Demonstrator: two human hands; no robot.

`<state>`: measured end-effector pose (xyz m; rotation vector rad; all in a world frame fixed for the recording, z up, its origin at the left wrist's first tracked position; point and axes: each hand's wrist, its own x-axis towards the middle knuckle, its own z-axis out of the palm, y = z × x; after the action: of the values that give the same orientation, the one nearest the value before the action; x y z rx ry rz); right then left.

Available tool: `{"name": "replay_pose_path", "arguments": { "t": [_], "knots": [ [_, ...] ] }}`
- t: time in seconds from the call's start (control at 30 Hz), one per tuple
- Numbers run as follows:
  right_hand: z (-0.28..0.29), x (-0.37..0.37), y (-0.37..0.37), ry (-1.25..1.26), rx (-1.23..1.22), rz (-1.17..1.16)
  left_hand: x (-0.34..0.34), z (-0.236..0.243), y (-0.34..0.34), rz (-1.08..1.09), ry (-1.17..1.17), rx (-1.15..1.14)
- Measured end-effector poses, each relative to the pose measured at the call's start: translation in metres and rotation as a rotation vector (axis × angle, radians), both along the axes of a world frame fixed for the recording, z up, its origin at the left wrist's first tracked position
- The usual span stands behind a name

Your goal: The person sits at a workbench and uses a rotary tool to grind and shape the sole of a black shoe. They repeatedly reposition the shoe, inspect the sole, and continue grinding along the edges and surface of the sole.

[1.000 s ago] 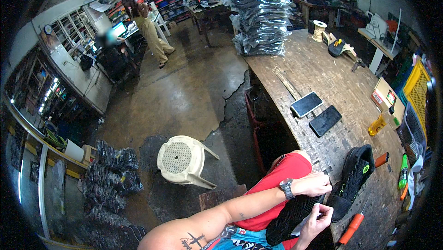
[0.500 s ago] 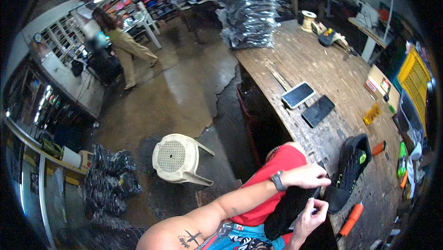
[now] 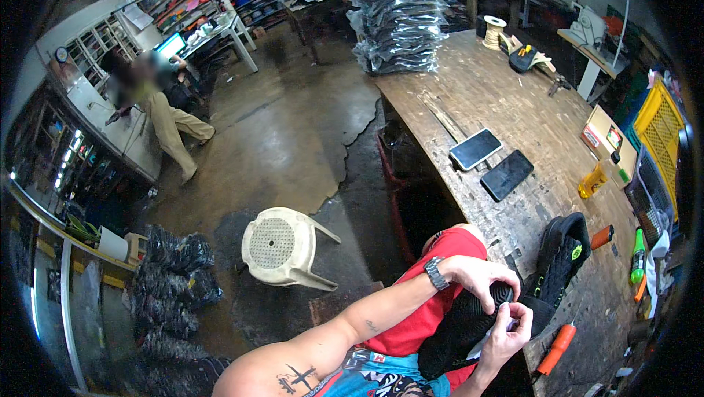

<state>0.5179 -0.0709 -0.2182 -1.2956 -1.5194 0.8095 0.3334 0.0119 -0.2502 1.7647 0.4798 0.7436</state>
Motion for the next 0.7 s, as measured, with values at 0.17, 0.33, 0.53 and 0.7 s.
{"name": "replay_pose_path", "arguments": {
  "t": [0.17,0.33,0.53,0.7],
  "knots": [
    [-0.007,0.000,-0.004,0.048,0.016,-0.019,0.001,0.001,0.000,-0.016,0.028,-0.032],
    [-0.016,-0.001,-0.014,0.082,0.026,-0.051,-0.001,0.007,0.001,-0.049,0.042,-0.036],
    [-0.024,0.003,-0.005,-0.005,0.129,-0.042,0.002,0.003,0.003,0.000,0.019,0.008],
    [-0.007,-0.010,0.003,0.060,0.141,-0.054,0.005,-0.004,0.004,0.067,-0.077,0.016]
  ]
}}
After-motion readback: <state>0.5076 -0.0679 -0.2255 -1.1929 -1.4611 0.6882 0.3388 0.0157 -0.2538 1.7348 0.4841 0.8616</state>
